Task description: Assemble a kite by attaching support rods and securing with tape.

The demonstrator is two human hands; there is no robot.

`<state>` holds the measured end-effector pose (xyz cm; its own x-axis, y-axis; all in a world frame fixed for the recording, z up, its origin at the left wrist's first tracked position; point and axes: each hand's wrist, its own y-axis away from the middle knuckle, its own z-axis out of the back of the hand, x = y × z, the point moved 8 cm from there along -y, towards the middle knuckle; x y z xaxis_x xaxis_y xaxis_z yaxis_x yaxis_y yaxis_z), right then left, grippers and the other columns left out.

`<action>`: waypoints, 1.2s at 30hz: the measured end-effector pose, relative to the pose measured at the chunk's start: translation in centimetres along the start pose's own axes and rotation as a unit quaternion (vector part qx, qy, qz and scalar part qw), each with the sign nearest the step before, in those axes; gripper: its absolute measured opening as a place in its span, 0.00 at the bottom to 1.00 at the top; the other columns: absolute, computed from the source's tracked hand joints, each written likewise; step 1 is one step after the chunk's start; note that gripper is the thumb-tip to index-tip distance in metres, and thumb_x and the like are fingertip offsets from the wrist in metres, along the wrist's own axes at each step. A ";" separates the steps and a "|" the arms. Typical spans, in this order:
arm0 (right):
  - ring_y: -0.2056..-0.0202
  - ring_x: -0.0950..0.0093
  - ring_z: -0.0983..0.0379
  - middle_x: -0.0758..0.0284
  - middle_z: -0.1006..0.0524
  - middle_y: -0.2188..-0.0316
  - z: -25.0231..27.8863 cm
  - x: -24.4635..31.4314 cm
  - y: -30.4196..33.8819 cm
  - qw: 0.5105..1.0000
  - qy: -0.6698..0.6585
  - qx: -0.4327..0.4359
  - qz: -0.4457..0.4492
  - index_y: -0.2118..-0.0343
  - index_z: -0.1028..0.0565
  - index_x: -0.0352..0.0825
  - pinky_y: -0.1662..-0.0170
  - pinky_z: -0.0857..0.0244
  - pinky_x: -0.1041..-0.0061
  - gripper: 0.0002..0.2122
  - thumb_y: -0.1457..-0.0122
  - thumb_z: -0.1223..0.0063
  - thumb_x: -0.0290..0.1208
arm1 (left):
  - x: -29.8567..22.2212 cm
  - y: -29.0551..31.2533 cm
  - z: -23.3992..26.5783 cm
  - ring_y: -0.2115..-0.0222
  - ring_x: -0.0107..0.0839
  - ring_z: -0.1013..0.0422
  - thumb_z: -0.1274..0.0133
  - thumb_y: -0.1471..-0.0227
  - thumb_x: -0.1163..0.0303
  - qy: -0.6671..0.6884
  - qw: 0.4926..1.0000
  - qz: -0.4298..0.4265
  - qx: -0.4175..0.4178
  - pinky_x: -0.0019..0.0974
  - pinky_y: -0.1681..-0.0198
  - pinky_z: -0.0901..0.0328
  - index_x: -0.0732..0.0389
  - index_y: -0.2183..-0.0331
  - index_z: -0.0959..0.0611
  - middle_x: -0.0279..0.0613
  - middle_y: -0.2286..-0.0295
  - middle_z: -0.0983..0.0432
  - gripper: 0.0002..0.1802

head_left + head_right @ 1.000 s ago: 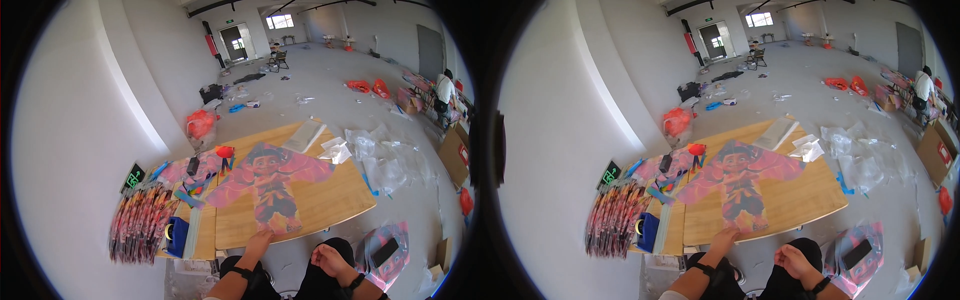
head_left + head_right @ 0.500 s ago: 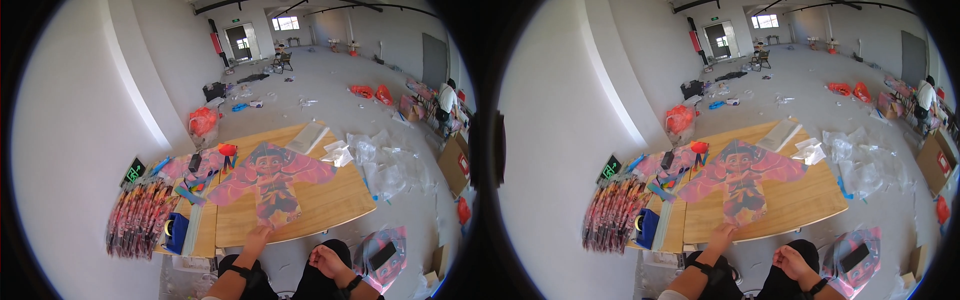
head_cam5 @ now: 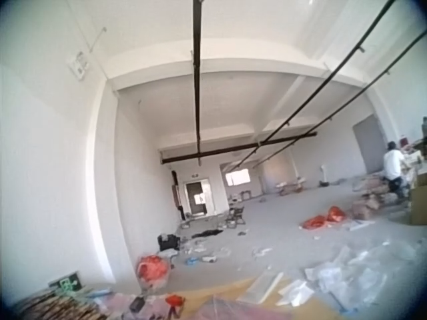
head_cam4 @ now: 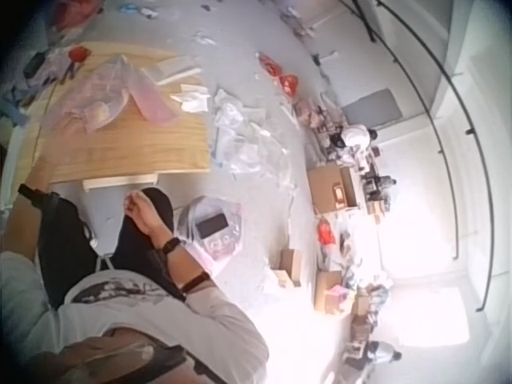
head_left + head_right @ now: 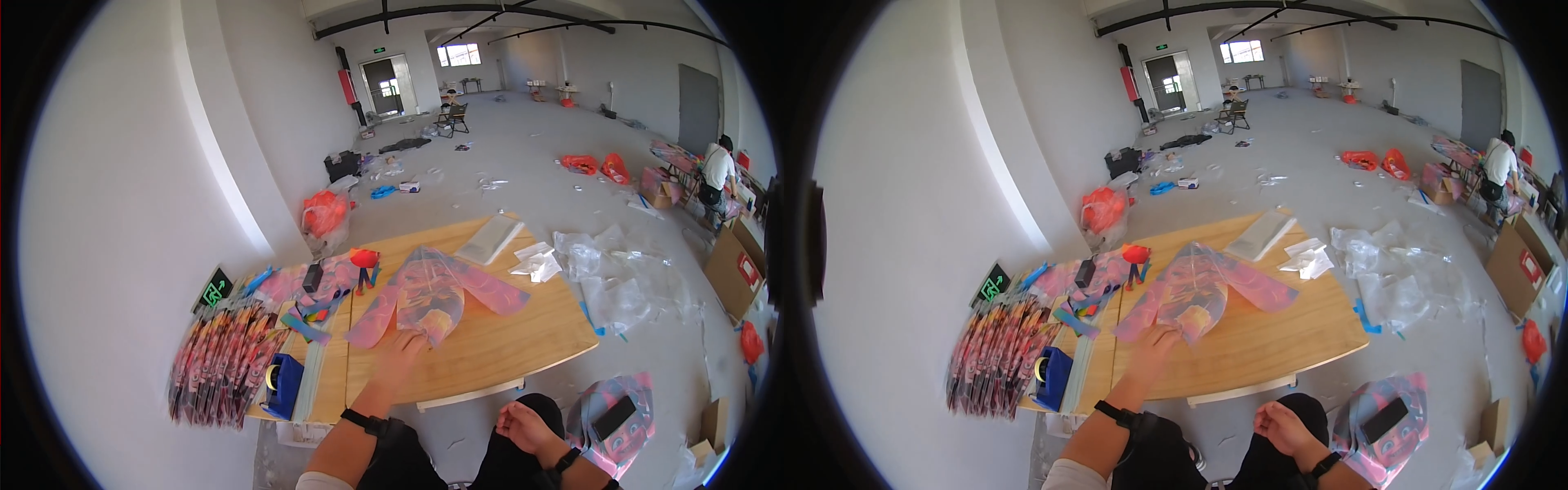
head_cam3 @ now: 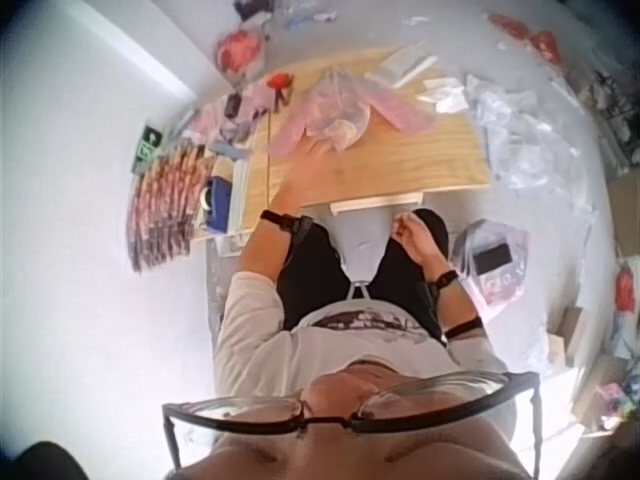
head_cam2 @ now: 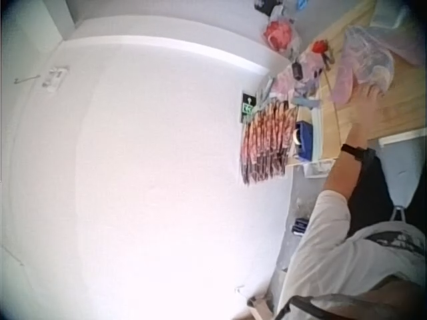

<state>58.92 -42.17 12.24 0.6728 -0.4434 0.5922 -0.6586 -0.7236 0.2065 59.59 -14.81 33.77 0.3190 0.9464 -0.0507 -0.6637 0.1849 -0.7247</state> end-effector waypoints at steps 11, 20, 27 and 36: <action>0.62 0.71 0.25 0.66 0.22 0.66 0.2 -0.2 -0.4 1.000 0.016 0.016 0.007 0.57 0.25 0.36 0.51 0.31 0.68 0.11 0.28 0.56 0.36 | 3.2 -8.7 5.4 0.63 0.45 0.24 0.45 0.51 0.75 -0.095 0.994 0.025 -0.043 0.44 0.60 0.30 0.56 0.62 0.20 0.41 0.65 0.21 0.11; 0.54 0.68 0.25 0.63 0.21 0.57 0.4 -1.3 -1.1 0.991 0.126 0.032 0.016 0.51 0.26 0.35 0.46 0.33 0.64 0.16 0.26 0.61 0.40 | 1.7 -11.6 11.3 0.63 0.49 0.25 0.44 0.45 0.73 -0.004 0.986 0.082 -0.144 0.47 0.59 0.32 0.59 0.66 0.20 0.45 0.66 0.21 0.03; 0.35 0.61 0.37 0.59 0.35 0.34 -5.7 2.2 -0.1 0.997 0.025 0.067 -0.030 0.32 0.42 0.32 0.34 0.43 0.55 0.41 0.33 0.70 0.67 | -20.2 -3.4 15.5 0.58 0.39 0.26 0.40 0.49 0.67 -0.035 0.954 -0.279 0.099 0.45 0.54 0.33 0.53 0.57 0.17 0.36 0.60 0.21 0.15; 0.42 0.63 0.30 0.60 0.28 0.42 -4.8 7.1 -4.8 0.988 -0.097 0.064 0.102 0.38 0.35 0.32 0.39 0.36 0.54 0.37 0.37 0.52 0.63 | -28.0 7.4 15.3 0.56 0.35 0.29 0.45 0.50 0.64 0.061 0.925 -0.337 0.164 0.42 0.49 0.33 0.59 0.62 0.19 0.38 0.63 0.26 0.14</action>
<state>65.27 -39.37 19.19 0.5902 -0.6716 0.4479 -0.7480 -0.6636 -0.0095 35.36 -35.86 40.33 0.7962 0.5533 0.2446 -0.4493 0.8116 -0.3734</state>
